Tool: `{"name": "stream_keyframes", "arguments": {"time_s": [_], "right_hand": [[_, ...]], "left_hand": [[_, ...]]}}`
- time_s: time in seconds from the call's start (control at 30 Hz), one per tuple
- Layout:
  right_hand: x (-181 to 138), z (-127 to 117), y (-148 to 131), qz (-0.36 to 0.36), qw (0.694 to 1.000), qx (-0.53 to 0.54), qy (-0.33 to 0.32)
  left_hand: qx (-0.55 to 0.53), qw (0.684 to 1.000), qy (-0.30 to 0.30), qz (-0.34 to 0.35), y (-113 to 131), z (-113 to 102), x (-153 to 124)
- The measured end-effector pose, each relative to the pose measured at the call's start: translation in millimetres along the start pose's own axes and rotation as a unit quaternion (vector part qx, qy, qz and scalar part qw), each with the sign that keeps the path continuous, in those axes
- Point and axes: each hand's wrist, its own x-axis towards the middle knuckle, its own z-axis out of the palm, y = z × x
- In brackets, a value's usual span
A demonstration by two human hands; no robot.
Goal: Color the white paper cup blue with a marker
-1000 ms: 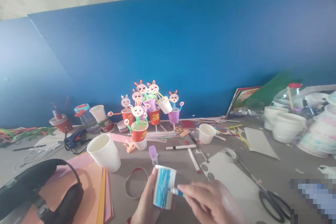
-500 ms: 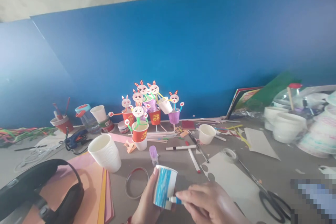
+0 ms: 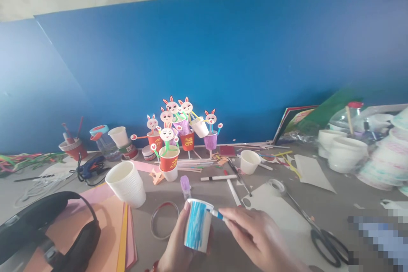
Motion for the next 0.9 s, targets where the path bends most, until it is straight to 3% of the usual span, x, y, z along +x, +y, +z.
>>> {"name": "stream_keyframes", "arguments": {"time_s": [0.23, 0.43, 0.6, 0.8, 0.9], "right_hand": [[-4, 4, -5, -0.052, 0.997, 0.000, -0.061], [-1, 1, 0, -0.011, 1.000, -0.017, 0.002], [-4, 2, -9, -0.061, 0.993, -0.029, -0.095], [-3, -2, -6, -0.047, 0.998, -0.019, -0.022], [-3, -1, -5, -0.040, 0.998, -0.026, -0.045]], "left_hand": [[-0.059, 0.996, 0.055, -0.034, 0, -2, 0], [-0.008, 0.999, 0.041, -0.025, 1, 0, -1], [-0.057, 0.995, 0.063, -0.043, 0, -3, -3], [-0.049, 0.997, 0.055, -0.033, 1, -1, -2], [-0.047, 0.996, 0.063, -0.034, 0, -1, -1]]}}
